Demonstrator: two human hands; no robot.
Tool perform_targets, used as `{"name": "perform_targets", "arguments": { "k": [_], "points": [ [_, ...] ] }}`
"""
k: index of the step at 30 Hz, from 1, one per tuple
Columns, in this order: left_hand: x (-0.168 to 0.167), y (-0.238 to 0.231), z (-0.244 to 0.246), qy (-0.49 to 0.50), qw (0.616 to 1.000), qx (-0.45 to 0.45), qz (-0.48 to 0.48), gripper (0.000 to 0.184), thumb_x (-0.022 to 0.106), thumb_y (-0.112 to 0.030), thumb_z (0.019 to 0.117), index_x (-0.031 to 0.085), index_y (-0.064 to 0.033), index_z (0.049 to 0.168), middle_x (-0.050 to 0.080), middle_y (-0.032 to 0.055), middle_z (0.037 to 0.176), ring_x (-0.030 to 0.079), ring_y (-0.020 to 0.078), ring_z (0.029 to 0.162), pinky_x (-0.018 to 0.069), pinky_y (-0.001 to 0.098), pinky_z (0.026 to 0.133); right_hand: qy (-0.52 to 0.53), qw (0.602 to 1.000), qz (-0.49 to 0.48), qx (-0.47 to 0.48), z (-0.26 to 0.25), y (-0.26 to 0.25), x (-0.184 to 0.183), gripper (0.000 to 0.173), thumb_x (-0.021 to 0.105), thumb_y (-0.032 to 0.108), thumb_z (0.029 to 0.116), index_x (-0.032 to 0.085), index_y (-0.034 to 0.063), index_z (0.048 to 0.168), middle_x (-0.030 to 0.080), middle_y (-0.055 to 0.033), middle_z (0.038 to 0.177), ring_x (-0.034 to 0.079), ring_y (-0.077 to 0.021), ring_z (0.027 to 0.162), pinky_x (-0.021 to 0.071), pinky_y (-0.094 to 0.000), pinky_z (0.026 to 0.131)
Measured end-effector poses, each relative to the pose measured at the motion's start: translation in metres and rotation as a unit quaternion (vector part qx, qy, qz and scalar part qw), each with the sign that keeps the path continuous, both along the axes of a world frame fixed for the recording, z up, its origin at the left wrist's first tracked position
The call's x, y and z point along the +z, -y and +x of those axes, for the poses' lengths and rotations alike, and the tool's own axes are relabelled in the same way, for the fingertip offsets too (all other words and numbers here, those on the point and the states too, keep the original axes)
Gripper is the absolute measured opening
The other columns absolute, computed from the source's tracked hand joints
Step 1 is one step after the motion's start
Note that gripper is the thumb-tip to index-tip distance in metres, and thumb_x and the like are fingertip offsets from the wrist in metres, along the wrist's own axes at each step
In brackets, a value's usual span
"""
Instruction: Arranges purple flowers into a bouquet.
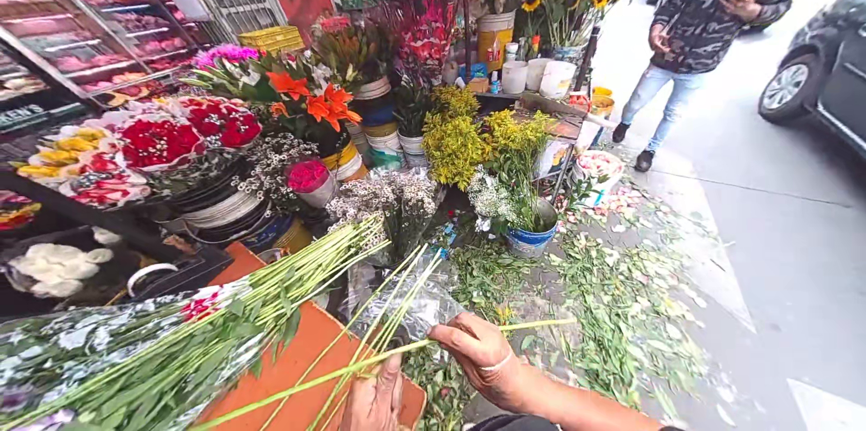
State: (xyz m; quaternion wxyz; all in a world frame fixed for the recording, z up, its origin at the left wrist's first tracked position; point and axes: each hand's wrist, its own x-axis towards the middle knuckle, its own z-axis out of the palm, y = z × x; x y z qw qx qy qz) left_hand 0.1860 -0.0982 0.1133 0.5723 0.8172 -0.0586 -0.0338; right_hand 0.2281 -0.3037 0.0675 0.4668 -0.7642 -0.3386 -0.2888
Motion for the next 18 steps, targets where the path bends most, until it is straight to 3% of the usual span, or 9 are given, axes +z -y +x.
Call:
{"name": "perform_targets", "arguments": {
  "k": [2, 4, 5, 7, 9, 11, 14, 16, 18],
  "points": [
    [-0.012, 0.013, -0.007, 0.031, 0.982, -0.127, 0.133, 0.058, 0.040, -0.034, 0.1096, 0.067, 0.0058, 0.076, 0.056, 0.0106, 0.057, 0.056, 0.0215, 0.053, 0.0503, 0.0423, 0.058, -0.003, 1.000, 0.011, 0.012, -0.001, -0.001, 0.000, 0.023, 0.060, 0.006, 0.1005, 0.071, 0.0101, 0.120, 0.067, -0.0123, 0.090, 0.067, -0.0204, 0.082, 0.0580, -0.0287, 0.079],
    [-0.036, 0.027, -0.012, 0.066, 0.960, -0.229, 0.151, 0.048, 0.046, -0.030, 0.1081, 0.072, 0.0051, 0.090, 0.068, 0.0171, 0.074, 0.068, 0.0296, 0.066, 0.0562, 0.0507, 0.066, 0.007, 1.000, 0.008, 0.018, -0.002, -0.001, 0.000, 0.025, 0.059, 0.005, 0.0999, 0.071, 0.0109, 0.121, 0.067, -0.0119, 0.090, 0.067, -0.0199, 0.083, 0.0581, -0.0283, 0.079],
    [-0.041, 0.028, -0.011, 0.081, 0.955, -0.249, 0.139, 0.040, 0.055, -0.030, 0.1045, 0.073, 0.0051, 0.105, 0.072, 0.0210, 0.095, 0.072, 0.0292, 0.078, 0.0595, 0.0483, 0.073, 0.016, 1.000, 0.006, 0.011, -0.001, 0.000, 0.000, 0.024, 0.060, 0.006, 0.1002, 0.071, 0.0113, 0.120, 0.068, -0.0116, 0.089, 0.067, -0.0196, 0.082, 0.0580, -0.0279, 0.079],
    [-0.034, 0.019, -0.006, 0.053, 0.971, -0.214, 0.094, 0.082, 0.080, -0.034, 0.0859, 0.046, 0.0102, 0.146, 0.051, 0.0305, 0.143, 0.068, 0.0249, 0.093, 0.0581, 0.0392, 0.078, 0.019, 1.000, 0.002, -0.008, 0.003, 0.010, -0.005, 0.024, 0.059, 0.008, 0.1015, 0.071, 0.0115, 0.122, 0.068, -0.0113, 0.090, 0.067, -0.0185, 0.082, 0.0575, -0.0267, 0.080],
    [-0.030, 0.000, -0.001, 0.068, 0.994, -0.079, -0.035, 0.118, 0.089, -0.044, 0.0712, 0.026, 0.0083, 0.156, 0.049, 0.0197, 0.149, 0.059, 0.0050, 0.076, 0.0500, 0.0206, 0.063, 0.002, 1.000, -0.012, -0.003, 0.006, 0.030, -0.020, 0.024, 0.058, 0.011, 0.1032, 0.069, 0.0125, 0.124, 0.066, -0.0114, 0.090, 0.065, -0.0175, 0.081, 0.0565, -0.0256, 0.079],
    [-0.018, -0.024, 0.000, 0.110, 0.961, 0.024, -0.254, 0.095, 0.080, -0.040, 0.0843, 0.030, -0.0023, 0.156, 0.062, 0.0076, 0.138, 0.059, -0.0031, 0.069, 0.0487, 0.0128, 0.059, -0.052, 0.998, -0.033, 0.021, 0.009, 0.051, -0.040, 0.021, 0.059, 0.017, 0.1035, 0.071, 0.0128, 0.121, 0.068, -0.0106, 0.091, 0.066, -0.0157, 0.082, 0.0569, -0.0260, 0.078],
    [-0.009, -0.043, -0.002, 0.180, 0.914, 0.153, -0.329, 0.024, 0.064, -0.027, 0.1008, 0.072, -0.0144, 0.119, 0.077, -0.0009, 0.097, 0.062, -0.0014, 0.061, 0.0511, 0.0116, 0.054, -0.198, 0.973, -0.075, 0.093, 0.013, 0.056, -0.052, 0.029, 0.065, 0.030, 0.1007, 0.074, 0.0094, 0.118, 0.071, -0.0112, 0.094, 0.068, -0.0163, 0.081, 0.0577, -0.0326, 0.076],
    [-0.015, -0.041, -0.005, 0.179, 0.914, 0.172, -0.322, 0.019, 0.055, -0.018, 0.1053, 0.074, -0.0148, 0.107, 0.077, -0.0013, 0.091, 0.064, -0.0007, 0.060, 0.0522, 0.0125, 0.054, -0.249, 0.953, -0.081, 0.151, 0.014, 0.033, -0.039, 0.035, 0.064, 0.031, 0.1012, 0.070, 0.0073, 0.126, 0.072, -0.0121, 0.098, 0.067, -0.0156, 0.084, 0.0576, -0.0327, 0.079],
    [-0.023, -0.032, -0.010, 0.169, 0.915, 0.155, -0.333, 0.019, 0.055, -0.014, 0.1051, 0.073, -0.0113, 0.108, 0.077, 0.0005, 0.093, 0.065, 0.0005, 0.062, 0.0539, 0.0147, 0.055, -0.252, 0.948, -0.062, 0.183, 0.011, -0.003, -0.019, 0.035, 0.061, 0.027, 0.1033, 0.067, 0.0058, 0.131, 0.070, -0.0096, 0.098, 0.066, -0.0108, 0.083, 0.0568, -0.0278, 0.078]
  ]
}}
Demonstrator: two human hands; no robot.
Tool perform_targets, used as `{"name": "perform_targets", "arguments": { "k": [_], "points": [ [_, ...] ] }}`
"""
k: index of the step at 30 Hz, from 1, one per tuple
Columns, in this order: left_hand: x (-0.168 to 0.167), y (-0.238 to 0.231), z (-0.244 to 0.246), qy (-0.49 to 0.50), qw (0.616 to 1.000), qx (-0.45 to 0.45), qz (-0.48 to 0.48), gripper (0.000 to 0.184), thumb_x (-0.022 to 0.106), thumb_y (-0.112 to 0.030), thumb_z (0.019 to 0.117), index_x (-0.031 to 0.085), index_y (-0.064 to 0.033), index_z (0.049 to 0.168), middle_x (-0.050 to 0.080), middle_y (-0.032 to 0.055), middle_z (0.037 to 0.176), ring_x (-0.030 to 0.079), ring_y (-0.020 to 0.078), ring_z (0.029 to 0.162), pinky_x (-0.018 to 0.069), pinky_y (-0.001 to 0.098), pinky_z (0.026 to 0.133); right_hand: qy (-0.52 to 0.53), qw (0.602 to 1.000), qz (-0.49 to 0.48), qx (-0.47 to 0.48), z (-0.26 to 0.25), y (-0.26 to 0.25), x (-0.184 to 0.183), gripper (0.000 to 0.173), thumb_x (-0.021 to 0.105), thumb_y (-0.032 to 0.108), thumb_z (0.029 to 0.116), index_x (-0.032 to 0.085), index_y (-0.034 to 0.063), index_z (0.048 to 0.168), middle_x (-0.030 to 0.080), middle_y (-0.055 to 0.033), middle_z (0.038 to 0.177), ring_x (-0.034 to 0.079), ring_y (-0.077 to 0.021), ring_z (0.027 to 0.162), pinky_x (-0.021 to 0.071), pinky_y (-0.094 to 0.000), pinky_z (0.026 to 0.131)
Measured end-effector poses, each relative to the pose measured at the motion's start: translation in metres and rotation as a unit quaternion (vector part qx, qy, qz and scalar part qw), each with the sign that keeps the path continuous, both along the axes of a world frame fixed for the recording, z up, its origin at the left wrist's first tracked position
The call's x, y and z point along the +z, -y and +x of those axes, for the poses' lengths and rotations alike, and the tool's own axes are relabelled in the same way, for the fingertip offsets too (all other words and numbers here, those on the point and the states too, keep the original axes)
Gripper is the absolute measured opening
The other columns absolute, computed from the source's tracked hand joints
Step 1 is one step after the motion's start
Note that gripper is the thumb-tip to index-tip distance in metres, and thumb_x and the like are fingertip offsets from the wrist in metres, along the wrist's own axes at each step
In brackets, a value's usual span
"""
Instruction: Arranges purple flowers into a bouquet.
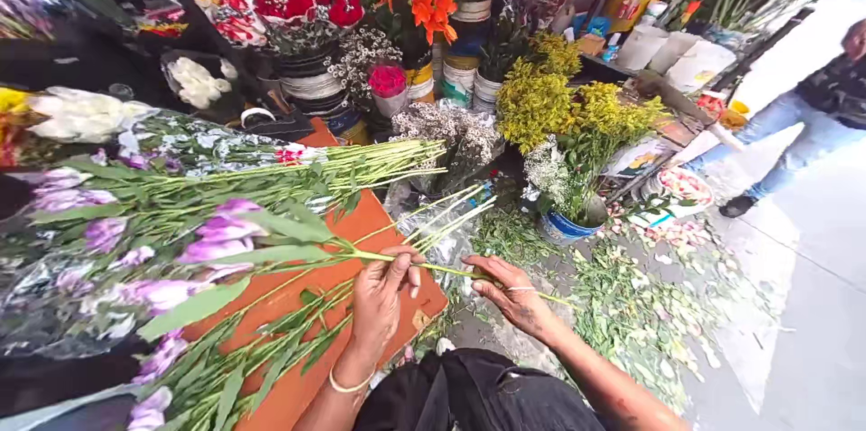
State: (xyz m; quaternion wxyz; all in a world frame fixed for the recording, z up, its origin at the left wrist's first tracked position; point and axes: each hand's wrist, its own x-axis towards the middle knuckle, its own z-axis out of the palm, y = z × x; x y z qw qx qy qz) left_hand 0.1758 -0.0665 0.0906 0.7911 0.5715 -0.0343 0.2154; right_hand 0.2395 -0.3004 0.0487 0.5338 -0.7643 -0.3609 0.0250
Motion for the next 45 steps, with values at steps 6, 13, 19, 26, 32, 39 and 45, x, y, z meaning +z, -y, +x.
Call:
{"name": "perform_targets", "arguments": {
  "k": [6, 13, 19, 26, 32, 39, 45],
  "points": [
    [-0.012, -0.032, -0.034, -0.045, 0.993, 0.017, 0.104, 0.045, 0.066, -0.007, 0.0974, 0.054, 0.0097, 0.137, 0.065, 0.0174, 0.128, 0.072, 0.0133, 0.091, 0.0618, 0.0290, 0.081, 0.164, 0.986, 0.017, -0.028, -0.006, -0.079, 0.044, 0.021, 0.060, 0.012, 0.1024, 0.074, 0.0035, 0.116, 0.068, -0.0112, 0.101, 0.064, -0.0078, 0.094, 0.0524, -0.0198, 0.086],
    [-0.063, -0.115, -0.146, -0.225, 0.802, 0.313, 0.457, 0.029, 0.068, -0.022, 0.0968, 0.073, -0.0004, 0.117, 0.068, 0.0197, 0.128, 0.059, 0.0368, 0.129, 0.0446, 0.0477, 0.113, 0.284, 0.941, -0.174, 0.067, 0.081, -0.112, 0.043, 0.026, 0.058, 0.010, 0.1030, 0.071, -0.0122, 0.109, 0.066, -0.0309, 0.097, 0.061, -0.0304, 0.099, 0.0454, -0.0360, 0.096],
    [-0.106, -0.153, -0.189, -0.239, 0.716, 0.396, 0.523, 0.033, 0.060, -0.028, 0.1023, 0.071, -0.0010, 0.116, 0.069, 0.0197, 0.127, 0.061, 0.0364, 0.129, 0.0430, 0.0492, 0.114, 0.180, 0.949, -0.134, 0.222, 0.088, -0.221, 0.036, 0.022, 0.058, 0.009, 0.1021, 0.072, -0.0060, 0.110, 0.066, -0.0040, 0.103, 0.057, 0.0016, 0.104, 0.0448, -0.0166, 0.097],
    [-0.145, -0.163, -0.202, -0.188, 0.748, 0.413, 0.484, 0.023, 0.054, -0.011, 0.1034, 0.071, -0.0006, 0.114, 0.072, 0.0170, 0.122, 0.065, 0.0332, 0.124, 0.0474, 0.0462, 0.111, 0.064, 0.926, -0.155, 0.338, 0.045, -0.317, -0.030, 0.018, 0.063, 0.022, 0.1014, 0.078, 0.0207, 0.112, 0.071, 0.0109, 0.107, 0.063, -0.0005, 0.104, 0.0507, -0.0207, 0.095],
    [-0.158, -0.165, -0.202, -0.168, 0.749, 0.427, 0.477, 0.021, 0.053, -0.008, 0.1025, 0.071, -0.0007, 0.111, 0.074, 0.0156, 0.118, 0.066, 0.0320, 0.122, 0.0480, 0.0446, 0.110, -0.042, 0.919, -0.213, 0.330, 0.043, -0.302, -0.083, 0.019, 0.067, 0.016, 0.0974, 0.079, 0.0243, 0.110, 0.071, 0.0100, 0.112, 0.067, -0.0059, 0.104, 0.0569, -0.0262, 0.092],
    [-0.165, -0.163, -0.199, -0.152, 0.760, 0.441, 0.452, 0.019, 0.055, -0.007, 0.1017, 0.071, 0.0001, 0.109, 0.073, 0.0182, 0.116, 0.065, 0.0348, 0.123, 0.0474, 0.0457, 0.111, -0.083, 0.899, -0.229, 0.363, 0.051, -0.309, -0.051, 0.015, 0.068, 0.025, 0.0980, 0.078, 0.0304, 0.108, 0.072, 0.0136, 0.111, 0.065, -0.0032, 0.105, 0.0531, -0.0202, 0.093],
    [-0.157, -0.169, -0.206, -0.169, 0.742, 0.454, 0.464, 0.017, 0.054, -0.009, 0.0986, 0.071, -0.0082, 0.096, 0.075, 0.0083, 0.099, 0.072, 0.0193, 0.091, 0.0558, 0.0277, 0.085, -0.126, 0.861, -0.277, 0.408, 0.067, -0.304, 0.021, 0.019, 0.070, 0.027, 0.0972, 0.076, 0.0340, 0.114, 0.072, 0.0178, 0.115, 0.065, -0.0004, 0.109, 0.0527, -0.0200, 0.096]
  ]
}}
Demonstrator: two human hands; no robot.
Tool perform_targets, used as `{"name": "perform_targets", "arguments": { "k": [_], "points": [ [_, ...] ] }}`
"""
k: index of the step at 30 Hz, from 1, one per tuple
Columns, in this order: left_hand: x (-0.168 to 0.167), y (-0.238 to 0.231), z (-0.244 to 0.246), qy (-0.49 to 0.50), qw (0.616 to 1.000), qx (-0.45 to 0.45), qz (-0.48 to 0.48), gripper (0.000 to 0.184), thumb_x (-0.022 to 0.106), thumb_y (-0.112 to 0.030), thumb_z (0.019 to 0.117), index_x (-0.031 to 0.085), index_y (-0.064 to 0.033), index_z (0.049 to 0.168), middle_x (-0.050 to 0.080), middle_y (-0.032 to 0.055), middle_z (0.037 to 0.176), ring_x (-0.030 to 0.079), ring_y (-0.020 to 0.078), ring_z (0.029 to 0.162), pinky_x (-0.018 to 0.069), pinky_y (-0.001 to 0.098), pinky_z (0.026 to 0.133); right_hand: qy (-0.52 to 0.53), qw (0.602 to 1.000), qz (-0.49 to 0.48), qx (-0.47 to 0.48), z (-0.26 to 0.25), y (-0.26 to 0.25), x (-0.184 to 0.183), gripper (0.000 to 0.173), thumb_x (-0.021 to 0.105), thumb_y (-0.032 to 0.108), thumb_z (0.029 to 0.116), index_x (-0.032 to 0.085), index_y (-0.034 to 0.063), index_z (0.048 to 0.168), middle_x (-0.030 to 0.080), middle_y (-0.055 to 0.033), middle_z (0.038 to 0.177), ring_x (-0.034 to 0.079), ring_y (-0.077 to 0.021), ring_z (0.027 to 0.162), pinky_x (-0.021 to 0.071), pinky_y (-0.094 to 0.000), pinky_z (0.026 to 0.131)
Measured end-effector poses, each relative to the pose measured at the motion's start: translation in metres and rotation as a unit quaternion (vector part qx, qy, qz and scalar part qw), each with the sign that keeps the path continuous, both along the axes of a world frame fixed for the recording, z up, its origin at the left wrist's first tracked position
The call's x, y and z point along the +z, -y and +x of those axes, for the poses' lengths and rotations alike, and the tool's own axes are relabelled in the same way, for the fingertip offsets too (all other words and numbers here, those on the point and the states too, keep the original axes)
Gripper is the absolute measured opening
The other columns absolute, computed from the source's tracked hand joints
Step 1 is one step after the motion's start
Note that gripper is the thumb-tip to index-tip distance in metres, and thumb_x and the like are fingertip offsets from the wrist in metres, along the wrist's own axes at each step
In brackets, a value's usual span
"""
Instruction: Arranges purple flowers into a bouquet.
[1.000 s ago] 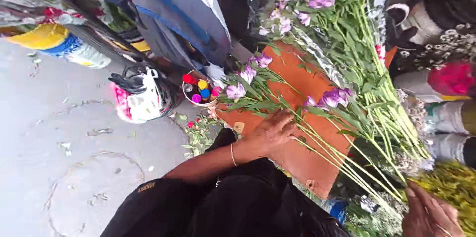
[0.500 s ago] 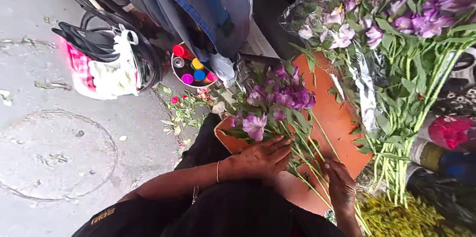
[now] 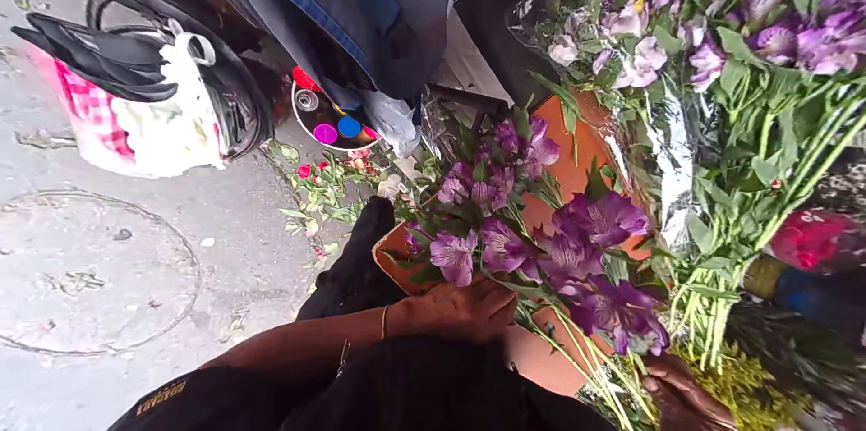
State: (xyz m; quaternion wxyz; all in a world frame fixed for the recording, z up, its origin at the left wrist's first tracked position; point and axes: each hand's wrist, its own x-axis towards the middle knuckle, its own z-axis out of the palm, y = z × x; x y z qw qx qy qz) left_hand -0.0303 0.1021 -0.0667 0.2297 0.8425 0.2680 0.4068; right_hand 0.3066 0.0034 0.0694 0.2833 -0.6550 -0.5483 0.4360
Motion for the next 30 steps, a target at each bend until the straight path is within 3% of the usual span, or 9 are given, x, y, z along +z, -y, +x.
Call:
{"name": "perform_targets", "arguments": {
  "k": [2, 5, 9, 12, 15, 21, 24, 26, 30],
  "points": [
    [0.011, -0.005, -0.005, 0.006, 1.000, 0.003, -0.018, 0.016, 0.056, -0.009, 0.0954, 0.072, -0.0069, 0.091, 0.075, 0.0080, 0.093, 0.073, 0.0187, 0.086, 0.0574, 0.0267, 0.081, -0.004, 1.000, -0.003, 0.000, -0.003, -0.004, 0.014, 0.021, 0.070, 0.026, 0.0971, 0.076, 0.0350, 0.115, 0.072, 0.0192, 0.117, 0.064, 0.0011, 0.111, 0.0514, -0.0191, 0.098],
    [0.019, -0.009, -0.010, 0.028, 0.998, 0.003, -0.060, 0.018, 0.056, -0.008, 0.0962, 0.074, -0.0028, 0.094, 0.076, 0.0123, 0.099, 0.074, 0.0229, 0.101, 0.0544, 0.0312, 0.096, -0.020, 0.999, 0.003, -0.029, -0.018, -0.018, 0.019, 0.021, 0.070, 0.028, 0.0968, 0.076, 0.0368, 0.115, 0.073, 0.0201, 0.117, 0.066, 0.0012, 0.109, 0.0528, -0.0205, 0.098],
    [0.029, -0.023, -0.020, 0.068, 0.995, -0.023, -0.071, 0.017, 0.059, -0.004, 0.0946, 0.075, 0.0015, 0.096, 0.077, 0.0159, 0.099, 0.074, 0.0268, 0.101, 0.0548, 0.0333, 0.098, -0.070, 0.996, 0.016, -0.050, -0.021, -0.026, -0.008, 0.024, 0.071, 0.023, 0.0952, 0.077, 0.0351, 0.114, 0.074, 0.0162, 0.115, 0.068, -0.0006, 0.108, 0.0542, -0.0229, 0.098],
    [0.005, -0.009, -0.010, 0.105, 0.994, -0.028, -0.009, 0.021, 0.053, -0.012, 0.1032, 0.071, -0.0051, 0.113, 0.074, 0.0119, 0.109, 0.070, 0.0210, 0.105, 0.0512, 0.0298, 0.097, -0.047, 0.998, 0.030, -0.018, -0.003, -0.024, -0.017, 0.019, 0.071, 0.027, 0.0967, 0.078, 0.0346, 0.113, 0.074, 0.0157, 0.114, 0.068, -0.0020, 0.106, 0.0551, -0.0218, 0.094],
    [0.008, -0.011, -0.009, 0.125, 0.991, -0.035, 0.027, 0.023, 0.051, -0.011, 0.1040, 0.069, -0.0040, 0.117, 0.073, 0.0150, 0.115, 0.068, 0.0244, 0.109, 0.0507, 0.0340, 0.099, -0.012, 0.999, 0.046, -0.007, 0.012, -0.022, -0.002, 0.019, 0.070, 0.029, 0.0978, 0.077, 0.0335, 0.114, 0.073, 0.0142, 0.114, 0.067, -0.0037, 0.105, 0.0547, -0.0219, 0.092],
    [0.028, -0.025, -0.028, 0.177, 0.982, 0.053, 0.029, 0.016, 0.058, -0.012, 0.1019, 0.066, -0.0068, 0.115, 0.069, 0.0110, 0.110, 0.063, 0.0217, 0.092, 0.0495, 0.0319, 0.082, 0.047, 0.995, 0.082, -0.022, 0.026, -0.005, 0.041, 0.018, 0.068, 0.028, 0.0989, 0.077, 0.0333, 0.113, 0.073, 0.0147, 0.113, 0.068, -0.0027, 0.102, 0.0562, -0.0198, 0.088],
    [0.050, -0.034, -0.035, 0.177, 0.978, 0.107, 0.006, 0.019, 0.063, -0.015, 0.1003, 0.065, -0.0102, 0.118, 0.059, 0.0083, 0.097, 0.056, 0.0199, 0.085, 0.0484, 0.0292, 0.080, 0.061, 0.994, 0.076, -0.046, 0.016, 0.012, 0.061, 0.017, 0.067, 0.029, 0.0994, 0.077, 0.0319, 0.112, 0.073, 0.0147, 0.112, 0.068, -0.0011, 0.099, 0.0561, -0.0184, 0.086],
    [0.069, -0.034, -0.034, 0.154, 0.979, 0.111, 0.079, 0.019, 0.063, -0.017, 0.0996, 0.067, -0.0090, 0.116, 0.055, 0.0078, 0.084, 0.050, 0.0208, 0.074, 0.0427, 0.0318, 0.071, 0.057, 0.994, 0.063, -0.071, 0.002, 0.025, 0.069, 0.016, 0.068, 0.029, 0.0992, 0.078, 0.0306, 0.112, 0.073, 0.0139, 0.110, 0.068, -0.0006, 0.094, 0.0570, -0.0175, 0.081],
    [0.100, -0.034, -0.022, 0.115, 0.970, 0.141, 0.161, 0.019, 0.063, -0.017, 0.0999, 0.070, -0.0092, 0.116, 0.055, 0.0067, 0.080, 0.048, 0.0206, 0.072, 0.0396, 0.0329, 0.071, 0.048, 0.992, 0.058, -0.103, -0.022, 0.056, 0.075, 0.014, 0.068, 0.029, 0.0989, 0.078, 0.0296, 0.108, 0.073, 0.0131, 0.104, 0.067, 0.0006, 0.087, 0.0563, -0.0165, 0.076]
  ]
}}
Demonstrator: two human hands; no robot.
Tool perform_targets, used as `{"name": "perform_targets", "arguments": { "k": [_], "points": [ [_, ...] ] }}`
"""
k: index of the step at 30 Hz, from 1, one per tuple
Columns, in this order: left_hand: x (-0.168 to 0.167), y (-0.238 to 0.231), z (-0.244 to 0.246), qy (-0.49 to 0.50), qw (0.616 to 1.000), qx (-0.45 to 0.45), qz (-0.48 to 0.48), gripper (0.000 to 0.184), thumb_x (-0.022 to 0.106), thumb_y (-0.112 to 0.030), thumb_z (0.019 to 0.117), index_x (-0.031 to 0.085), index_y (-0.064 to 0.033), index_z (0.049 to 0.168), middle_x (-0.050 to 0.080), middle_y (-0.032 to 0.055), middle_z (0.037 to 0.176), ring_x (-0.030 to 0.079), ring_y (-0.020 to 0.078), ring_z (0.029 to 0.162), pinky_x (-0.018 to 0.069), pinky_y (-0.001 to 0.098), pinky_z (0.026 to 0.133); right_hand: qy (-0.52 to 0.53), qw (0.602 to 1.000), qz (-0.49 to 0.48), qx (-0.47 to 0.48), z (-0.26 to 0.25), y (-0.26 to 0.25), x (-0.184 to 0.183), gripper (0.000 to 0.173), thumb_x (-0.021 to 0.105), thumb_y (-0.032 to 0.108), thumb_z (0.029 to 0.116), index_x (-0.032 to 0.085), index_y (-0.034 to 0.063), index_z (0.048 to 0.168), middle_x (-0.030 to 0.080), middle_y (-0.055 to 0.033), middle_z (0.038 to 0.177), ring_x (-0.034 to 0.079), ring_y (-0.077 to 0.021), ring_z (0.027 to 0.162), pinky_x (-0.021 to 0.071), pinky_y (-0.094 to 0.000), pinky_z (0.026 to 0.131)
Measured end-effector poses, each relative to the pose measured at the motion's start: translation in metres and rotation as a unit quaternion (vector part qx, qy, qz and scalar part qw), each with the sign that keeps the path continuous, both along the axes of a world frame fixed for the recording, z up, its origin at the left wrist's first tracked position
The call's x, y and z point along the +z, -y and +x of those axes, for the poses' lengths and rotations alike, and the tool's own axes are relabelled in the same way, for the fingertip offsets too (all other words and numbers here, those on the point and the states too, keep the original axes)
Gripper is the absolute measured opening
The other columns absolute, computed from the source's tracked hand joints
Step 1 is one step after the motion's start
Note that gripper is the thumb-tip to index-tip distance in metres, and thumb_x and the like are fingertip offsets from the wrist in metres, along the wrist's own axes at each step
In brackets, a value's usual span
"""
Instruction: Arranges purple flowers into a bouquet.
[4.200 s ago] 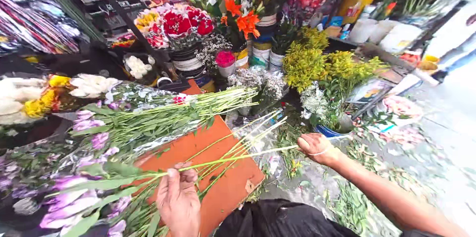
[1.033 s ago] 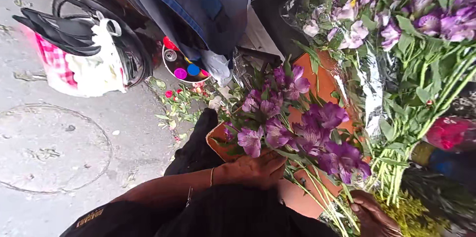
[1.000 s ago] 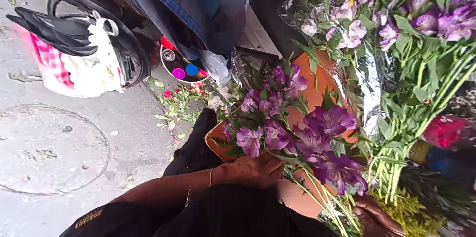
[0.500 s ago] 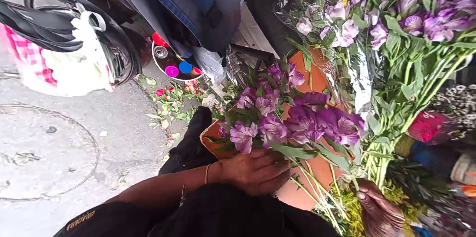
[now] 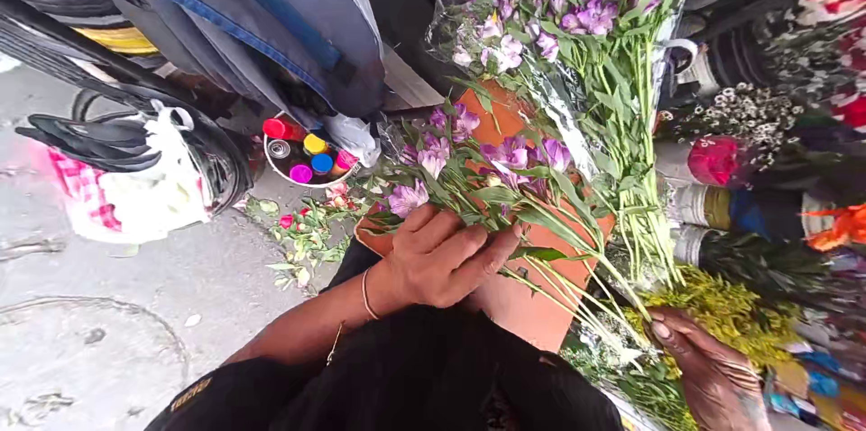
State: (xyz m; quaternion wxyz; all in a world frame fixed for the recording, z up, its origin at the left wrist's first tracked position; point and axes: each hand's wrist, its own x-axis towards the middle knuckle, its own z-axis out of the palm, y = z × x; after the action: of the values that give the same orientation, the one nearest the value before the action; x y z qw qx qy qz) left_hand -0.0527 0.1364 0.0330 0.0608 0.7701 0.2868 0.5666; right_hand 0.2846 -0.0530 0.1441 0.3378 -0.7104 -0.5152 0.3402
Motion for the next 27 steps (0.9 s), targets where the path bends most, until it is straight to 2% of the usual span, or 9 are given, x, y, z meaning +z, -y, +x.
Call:
{"name": "perform_targets", "arguments": {
  "k": [3, 6, 10, 13, 15, 18, 23, 27],
  "points": [
    [0.019, -0.005, 0.009, -0.045, 0.998, 0.039, 0.008, 0.016, 0.065, -0.015, 0.0987, 0.075, -0.0103, 0.109, 0.061, 0.0069, 0.079, 0.052, 0.0221, 0.073, 0.0388, 0.0345, 0.070, -0.008, 1.000, 0.011, -0.013, -0.010, 0.022, -0.002, 0.014, 0.068, 0.029, 0.0986, 0.079, 0.0300, 0.108, 0.073, 0.0136, 0.104, 0.066, 0.0010, 0.089, 0.0555, -0.0164, 0.078],
    [0.033, -0.004, 0.014, -0.147, 0.989, 0.022, 0.017, 0.015, 0.061, -0.012, 0.0988, 0.075, -0.0097, 0.100, 0.065, 0.0068, 0.084, 0.057, 0.0247, 0.080, 0.0389, 0.0390, 0.076, -0.010, 0.999, 0.038, -0.016, -0.013, 0.042, -0.007, 0.014, 0.067, 0.027, 0.0991, 0.078, 0.0297, 0.106, 0.073, 0.0139, 0.103, 0.065, 0.0016, 0.088, 0.0540, -0.0159, 0.078],
    [0.042, -0.003, 0.011, -0.248, 0.967, -0.051, 0.025, 0.019, 0.056, -0.010, 0.0998, 0.075, -0.0097, 0.103, 0.068, 0.0079, 0.093, 0.061, 0.0279, 0.090, 0.0414, 0.0434, 0.080, -0.002, 0.997, 0.070, -0.028, -0.011, 0.063, -0.011, 0.014, 0.067, 0.029, 0.0989, 0.078, 0.0299, 0.107, 0.072, 0.0150, 0.104, 0.065, 0.0020, 0.090, 0.0536, -0.0153, 0.080],
    [0.050, 0.001, 0.007, -0.285, 0.951, -0.111, 0.042, 0.022, 0.053, -0.008, 0.1012, 0.074, -0.0104, 0.108, 0.066, 0.0085, 0.096, 0.060, 0.0283, 0.094, 0.0409, 0.0451, 0.085, 0.006, 0.996, 0.084, -0.034, -0.006, 0.077, -0.013, 0.014, 0.067, 0.031, 0.0986, 0.078, 0.0291, 0.107, 0.072, 0.0151, 0.105, 0.065, 0.0018, 0.092, 0.0538, -0.0156, 0.083],
    [0.057, 0.005, 0.006, -0.309, 0.942, -0.121, 0.058, 0.021, 0.053, -0.009, 0.1022, 0.073, -0.0113, 0.108, 0.066, 0.0081, 0.096, 0.060, 0.0282, 0.096, 0.0405, 0.0459, 0.087, 0.008, 0.995, 0.092, -0.033, -0.004, 0.085, -0.014, 0.014, 0.067, 0.031, 0.0986, 0.078, 0.0285, 0.107, 0.072, 0.0147, 0.105, 0.065, 0.0014, 0.093, 0.0537, -0.0160, 0.084],
    [0.064, 0.011, 0.011, -0.330, 0.933, -0.118, 0.081, 0.020, 0.053, -0.005, 0.1006, 0.072, -0.0100, 0.102, 0.065, 0.0081, 0.093, 0.061, 0.0282, 0.095, 0.0406, 0.0459, 0.087, 0.014, 0.994, 0.102, -0.025, -0.002, 0.094, -0.017, 0.014, 0.066, 0.031, 0.0992, 0.077, 0.0277, 0.106, 0.072, 0.0146, 0.106, 0.065, 0.0018, 0.095, 0.0535, -0.0160, 0.085],
    [0.066, 0.021, 0.019, -0.348, 0.923, -0.122, 0.107, 0.020, 0.050, -0.012, 0.1028, 0.069, -0.0090, 0.095, 0.062, 0.0082, 0.091, 0.059, 0.0285, 0.095, 0.0389, 0.0464, 0.089, 0.038, 0.991, 0.124, -0.020, 0.000, 0.107, -0.024, 0.015, 0.065, 0.030, 0.0997, 0.077, 0.0255, 0.107, 0.071, 0.0138, 0.105, 0.064, 0.0020, 0.097, 0.0527, -0.0156, 0.086],
    [0.057, 0.028, 0.027, -0.296, 0.949, -0.052, 0.097, 0.020, 0.054, -0.018, 0.0994, 0.070, -0.0098, 0.089, 0.064, 0.0073, 0.086, 0.059, 0.0282, 0.088, 0.0364, 0.0475, 0.087, 0.080, 0.989, 0.125, -0.007, -0.003, 0.114, -0.029, 0.016, 0.064, 0.027, 0.0998, 0.077, 0.0177, 0.104, 0.071, 0.0097, 0.104, 0.063, 0.0027, 0.101, 0.0508, -0.0144, 0.092]
  ]
}}
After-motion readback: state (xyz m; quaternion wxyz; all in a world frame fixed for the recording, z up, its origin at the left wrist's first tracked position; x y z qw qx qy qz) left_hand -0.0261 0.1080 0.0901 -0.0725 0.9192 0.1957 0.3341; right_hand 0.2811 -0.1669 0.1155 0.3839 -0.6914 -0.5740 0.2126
